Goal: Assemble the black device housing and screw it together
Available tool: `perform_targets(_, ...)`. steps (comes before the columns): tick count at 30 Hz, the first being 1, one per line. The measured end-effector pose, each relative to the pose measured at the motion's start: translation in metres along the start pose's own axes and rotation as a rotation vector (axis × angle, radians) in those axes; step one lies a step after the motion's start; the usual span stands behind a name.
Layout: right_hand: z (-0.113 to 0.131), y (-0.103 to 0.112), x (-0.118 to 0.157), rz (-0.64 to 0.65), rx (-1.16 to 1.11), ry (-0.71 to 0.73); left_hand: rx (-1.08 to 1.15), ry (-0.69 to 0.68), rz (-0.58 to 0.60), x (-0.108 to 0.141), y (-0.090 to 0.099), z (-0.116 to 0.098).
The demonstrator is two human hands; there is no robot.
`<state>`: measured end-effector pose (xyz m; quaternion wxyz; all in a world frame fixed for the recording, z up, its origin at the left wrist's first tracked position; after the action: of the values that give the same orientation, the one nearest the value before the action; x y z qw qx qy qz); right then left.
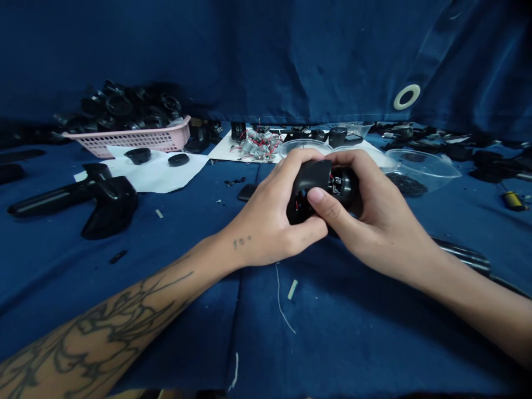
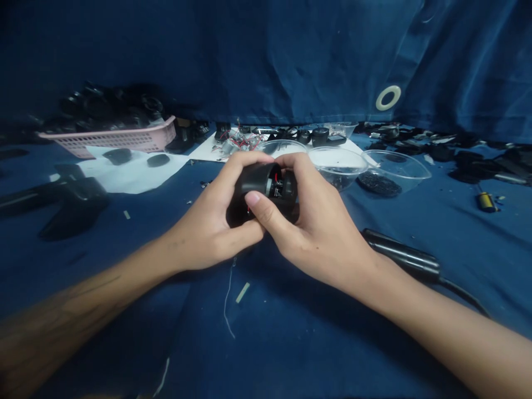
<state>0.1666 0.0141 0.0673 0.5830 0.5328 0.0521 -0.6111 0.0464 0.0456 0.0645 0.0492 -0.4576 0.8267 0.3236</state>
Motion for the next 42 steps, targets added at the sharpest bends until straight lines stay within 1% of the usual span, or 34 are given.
perform_targets(5,0.0002,-0.0001,0.0000,-0.004,-0.005,0.020,-0.055,-0.057,-0.008,0.0002,-0.0009,-0.0003)
perform_targets(10,0.0001,0.0003,0.0003,-0.010,0.006,0.017,-0.070,-0.073,-0.012,0.0003,-0.0012,0.0001)
perform_targets(42,0.0028,0.0004,-0.0017,0.014,0.048,0.023,-0.143,-0.111,-0.031,0.0010,-0.0014,-0.0023)
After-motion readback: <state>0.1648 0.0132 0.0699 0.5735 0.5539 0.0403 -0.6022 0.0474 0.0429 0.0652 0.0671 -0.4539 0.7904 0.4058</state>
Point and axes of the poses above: each hand's wrist, its own x-axis away from the middle knuckle, its own y-axis out of the back of the hand, z = x × y, the point moved 9 cm from there along -x, towards the middle knuckle, and after that the axes turned 11 degrees about y, right-handed, at the moved point
